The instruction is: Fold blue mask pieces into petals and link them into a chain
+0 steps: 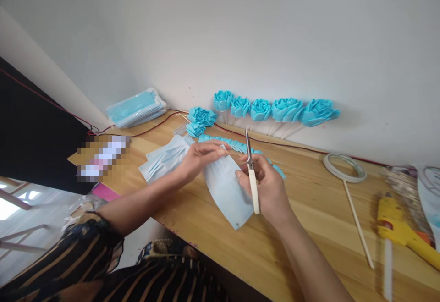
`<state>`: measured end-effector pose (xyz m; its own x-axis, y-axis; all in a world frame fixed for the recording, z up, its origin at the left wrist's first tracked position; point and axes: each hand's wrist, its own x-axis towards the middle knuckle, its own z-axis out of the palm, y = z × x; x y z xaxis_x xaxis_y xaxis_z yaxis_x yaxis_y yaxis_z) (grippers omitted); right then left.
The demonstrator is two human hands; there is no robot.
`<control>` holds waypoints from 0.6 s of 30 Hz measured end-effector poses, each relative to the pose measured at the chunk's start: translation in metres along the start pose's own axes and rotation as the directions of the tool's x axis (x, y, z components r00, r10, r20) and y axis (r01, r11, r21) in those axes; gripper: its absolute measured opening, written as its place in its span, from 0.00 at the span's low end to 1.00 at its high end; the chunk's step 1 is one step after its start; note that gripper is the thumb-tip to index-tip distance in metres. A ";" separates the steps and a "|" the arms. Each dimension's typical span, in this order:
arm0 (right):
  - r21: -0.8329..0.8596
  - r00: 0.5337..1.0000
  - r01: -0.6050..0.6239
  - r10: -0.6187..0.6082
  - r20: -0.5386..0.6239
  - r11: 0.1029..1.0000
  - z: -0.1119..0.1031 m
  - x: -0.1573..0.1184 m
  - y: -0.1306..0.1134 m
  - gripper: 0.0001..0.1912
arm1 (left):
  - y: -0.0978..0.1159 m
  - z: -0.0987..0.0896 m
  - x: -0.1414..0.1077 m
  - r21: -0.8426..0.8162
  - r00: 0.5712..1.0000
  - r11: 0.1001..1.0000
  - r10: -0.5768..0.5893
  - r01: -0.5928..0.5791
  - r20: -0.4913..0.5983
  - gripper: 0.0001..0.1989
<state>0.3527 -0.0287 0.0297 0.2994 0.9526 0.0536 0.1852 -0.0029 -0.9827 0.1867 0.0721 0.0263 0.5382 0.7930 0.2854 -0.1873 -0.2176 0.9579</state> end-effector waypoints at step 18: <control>-0.054 0.996 -0.080 0.078 -0.047 0.995 -0.008 0.008 0.004 0.22 | 0.047 -0.159 0.071 0.708 0.966 0.693 0.062 0.138 -0.249 0.09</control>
<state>0.3637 -0.0239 0.0276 0.3565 0.9342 -0.0147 0.2106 -0.0958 -0.9729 0.0853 0.2084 0.0867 0.3039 0.8947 0.3274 0.5262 -0.4441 0.7252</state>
